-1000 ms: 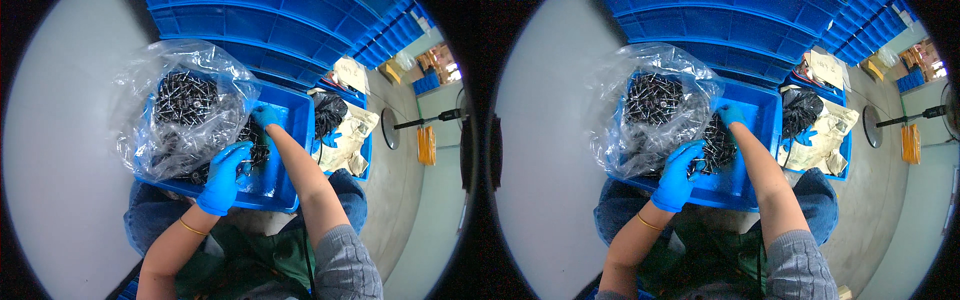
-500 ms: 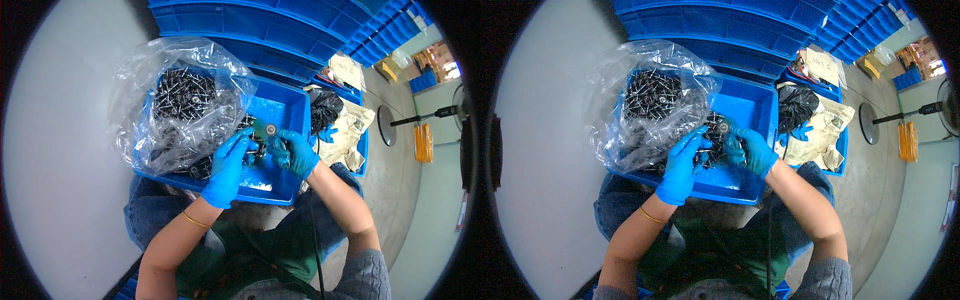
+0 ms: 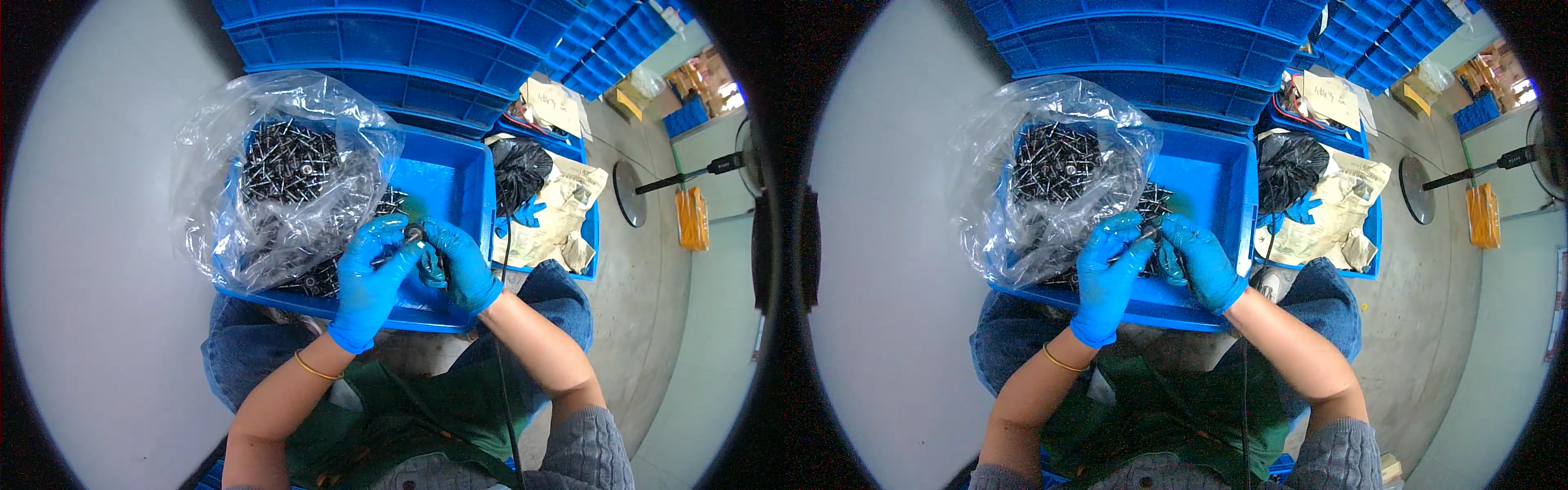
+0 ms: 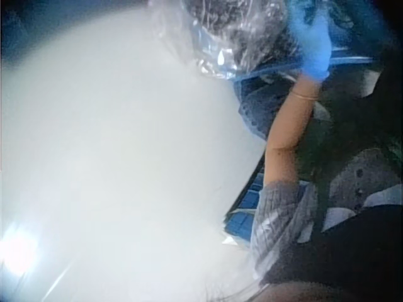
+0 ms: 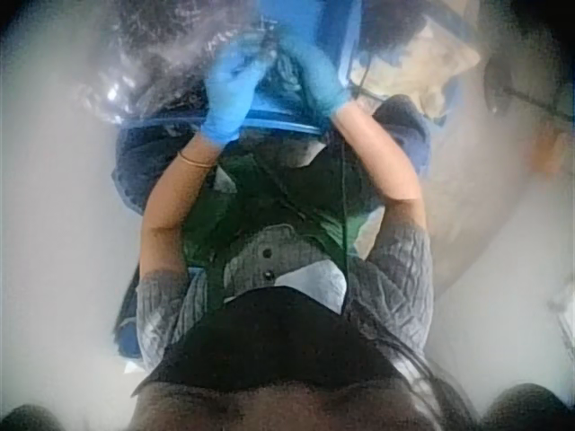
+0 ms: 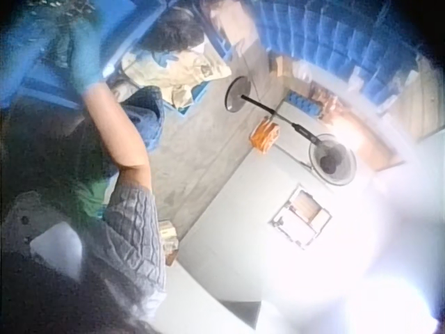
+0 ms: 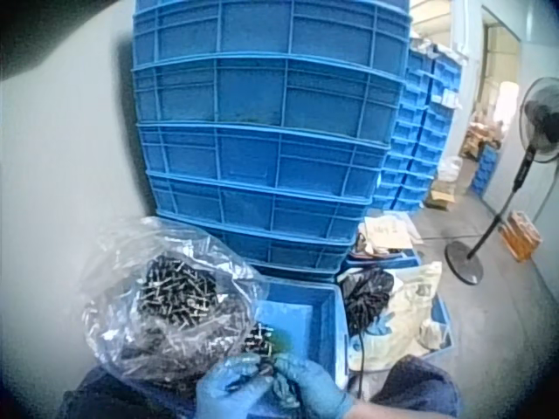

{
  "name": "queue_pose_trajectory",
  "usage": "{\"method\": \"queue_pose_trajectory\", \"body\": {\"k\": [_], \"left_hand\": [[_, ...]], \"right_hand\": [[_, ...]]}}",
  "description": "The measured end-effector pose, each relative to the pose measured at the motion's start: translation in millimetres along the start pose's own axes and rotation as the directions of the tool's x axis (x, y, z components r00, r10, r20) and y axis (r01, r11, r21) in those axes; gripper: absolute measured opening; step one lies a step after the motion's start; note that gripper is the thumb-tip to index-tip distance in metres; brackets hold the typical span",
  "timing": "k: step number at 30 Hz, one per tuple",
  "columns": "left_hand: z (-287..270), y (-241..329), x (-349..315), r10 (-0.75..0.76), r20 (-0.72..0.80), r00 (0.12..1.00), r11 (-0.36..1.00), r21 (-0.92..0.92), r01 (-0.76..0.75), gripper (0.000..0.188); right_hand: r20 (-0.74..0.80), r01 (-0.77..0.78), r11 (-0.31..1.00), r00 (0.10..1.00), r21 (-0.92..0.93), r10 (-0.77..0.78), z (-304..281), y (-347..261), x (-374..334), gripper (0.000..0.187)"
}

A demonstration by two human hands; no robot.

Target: The person sits on the floor and repeatedly picks up small metal fasteners from a blue bin. They use a handheld tool to manipulate each fastener individually, likely tightening or adjusting a component, before placing it back into the bin.

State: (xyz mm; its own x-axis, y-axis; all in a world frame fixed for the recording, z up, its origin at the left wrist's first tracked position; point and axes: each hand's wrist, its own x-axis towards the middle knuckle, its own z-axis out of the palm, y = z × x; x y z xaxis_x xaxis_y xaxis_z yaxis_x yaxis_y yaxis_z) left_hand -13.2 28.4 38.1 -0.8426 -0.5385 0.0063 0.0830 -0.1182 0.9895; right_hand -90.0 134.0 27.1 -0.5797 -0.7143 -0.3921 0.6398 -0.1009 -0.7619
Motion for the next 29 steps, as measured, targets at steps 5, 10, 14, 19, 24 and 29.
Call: {"method": "queue_pose_trajectory", "body": {"k": [5, 10, 14, 19, 24, 29], "left_hand": [[-9, 0, 1, -0.5, 0.052, 0.864, 0.806, -0.336, 0.487, 0.017], [-12, -14, -1, -0.599, 0.228, 0.768, 0.591, -0.522, 0.616, 0.016], [-13, -21, 0, -0.534, 0.23, 0.814, 0.663, -0.484, 0.571, 0.017], [-20, -19, 1, -0.549, 0.419, 0.723, 0.432, -0.599, 0.675, 0.02], [-20, -21, 0, -0.574, 0.451, 0.684, 0.416, -0.559, 0.718, 0.024], [-18, -27, -1, -0.618, 0.424, 0.662, 0.424, -0.529, 0.735, 0.025]], "right_hand": [[-0.094, 0.372, 0.788, 0.876, -0.491, -0.473, 8, 13, -6, 0.015], [0.029, 0.448, 0.691, 0.85, -0.567, -0.527, 27, -2, -11, 0.022], [0.051, 0.329, 0.838, 0.938, -0.436, -0.342, 25, -3, -12, 0.027], [0.038, 0.181, 0.942, 0.983, -0.281, -0.178, 25, -15, -17, 0.022], [0.004, 0.142, 0.936, 0.989, -0.323, -0.149, 11, -7, -11, 0.015], [0.025, 0.098, 0.94, 0.995, -0.327, -0.095, 9, -11, -9, 0.014]]}}
